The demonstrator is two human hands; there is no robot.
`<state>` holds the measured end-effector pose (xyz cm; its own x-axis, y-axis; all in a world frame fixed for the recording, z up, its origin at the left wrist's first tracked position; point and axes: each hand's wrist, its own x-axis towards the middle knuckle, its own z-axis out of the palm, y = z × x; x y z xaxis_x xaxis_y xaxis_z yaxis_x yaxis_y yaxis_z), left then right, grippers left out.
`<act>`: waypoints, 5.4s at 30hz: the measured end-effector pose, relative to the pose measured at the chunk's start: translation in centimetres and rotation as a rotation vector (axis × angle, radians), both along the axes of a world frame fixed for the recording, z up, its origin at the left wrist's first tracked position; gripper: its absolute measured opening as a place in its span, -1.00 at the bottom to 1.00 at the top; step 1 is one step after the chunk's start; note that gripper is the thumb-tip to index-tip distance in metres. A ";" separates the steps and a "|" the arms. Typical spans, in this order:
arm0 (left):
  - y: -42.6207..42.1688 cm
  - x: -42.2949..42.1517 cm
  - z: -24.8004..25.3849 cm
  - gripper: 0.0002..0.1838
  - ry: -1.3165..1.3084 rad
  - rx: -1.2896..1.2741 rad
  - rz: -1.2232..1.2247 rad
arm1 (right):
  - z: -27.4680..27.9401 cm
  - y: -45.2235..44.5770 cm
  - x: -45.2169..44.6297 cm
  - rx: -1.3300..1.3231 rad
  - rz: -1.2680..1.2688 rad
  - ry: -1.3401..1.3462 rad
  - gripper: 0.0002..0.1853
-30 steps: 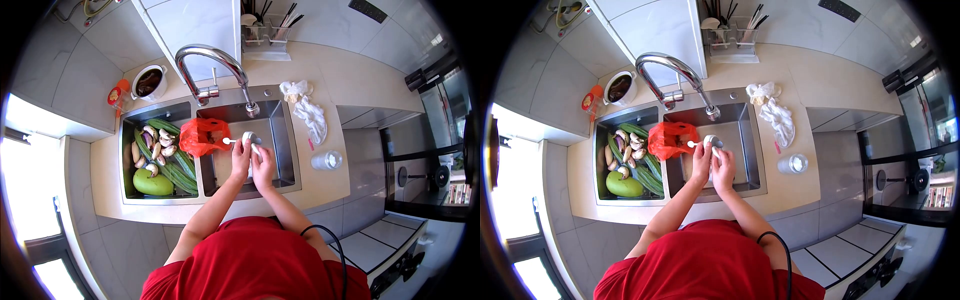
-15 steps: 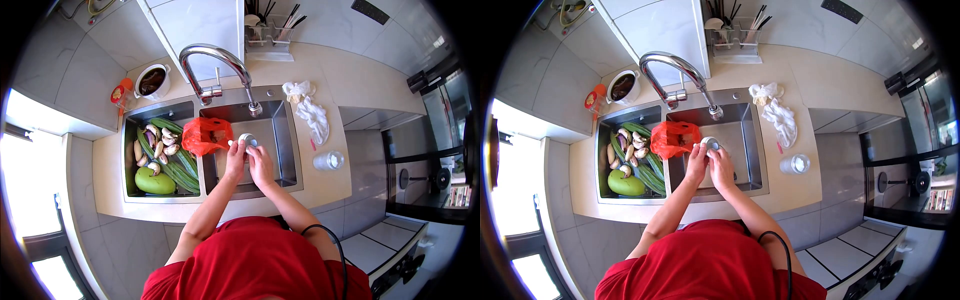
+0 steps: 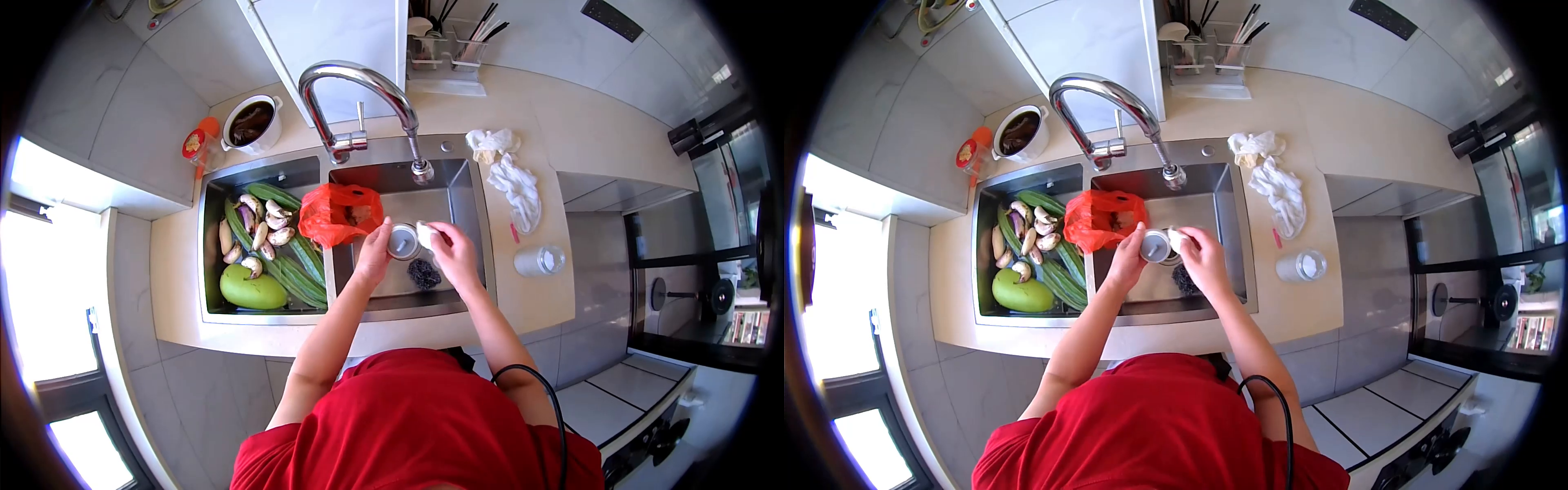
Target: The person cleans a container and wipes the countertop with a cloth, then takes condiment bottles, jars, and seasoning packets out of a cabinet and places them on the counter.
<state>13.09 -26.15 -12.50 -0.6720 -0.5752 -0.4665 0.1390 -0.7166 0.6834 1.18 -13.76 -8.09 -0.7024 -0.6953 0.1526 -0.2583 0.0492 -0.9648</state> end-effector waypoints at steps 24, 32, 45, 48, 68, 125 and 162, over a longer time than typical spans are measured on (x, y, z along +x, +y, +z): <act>3.6 -1.6 -3.7 -0.75 -0.153 0.234 0.386 | -3.7 1.1 6.0 0.109 -0.120 0.196 -0.80; 2.1 -2.2 -3.8 -0.67 -0.090 0.329 0.417 | -3.5 1.1 5.9 0.102 0.019 0.280 -0.80; 1.6 -1.7 0.1 -0.64 -0.178 -0.122 0.369 | -2.8 2.3 3.6 0.229 0.014 0.464 -0.85; 1.2 -1.7 0.3 -0.61 -0.171 -0.259 0.290 | -1.1 2.2 3.1 0.190 -0.011 0.376 -0.87; 1.1 -1.6 -1.4 -0.47 -0.432 -0.692 0.121 | -0.7 2.6 0.6 0.129 -0.055 0.224 -0.90; -1.4 0.2 3.4 -0.71 0.321 0.373 -0.229 | -1.5 0.1 0.8 0.113 0.152 -0.110 -0.68; 4.5 0.7 1.0 -0.74 -0.246 -0.927 -0.022 | 1.4 -1.8 3.5 -0.201 -0.032 0.188 -0.86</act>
<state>13.77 -21.64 -11.52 -0.6309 -0.7749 0.0383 -0.0913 0.1232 0.9882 4.69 -15.60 -6.72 -0.6697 -0.6157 0.4152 -0.4352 -0.1276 -0.8912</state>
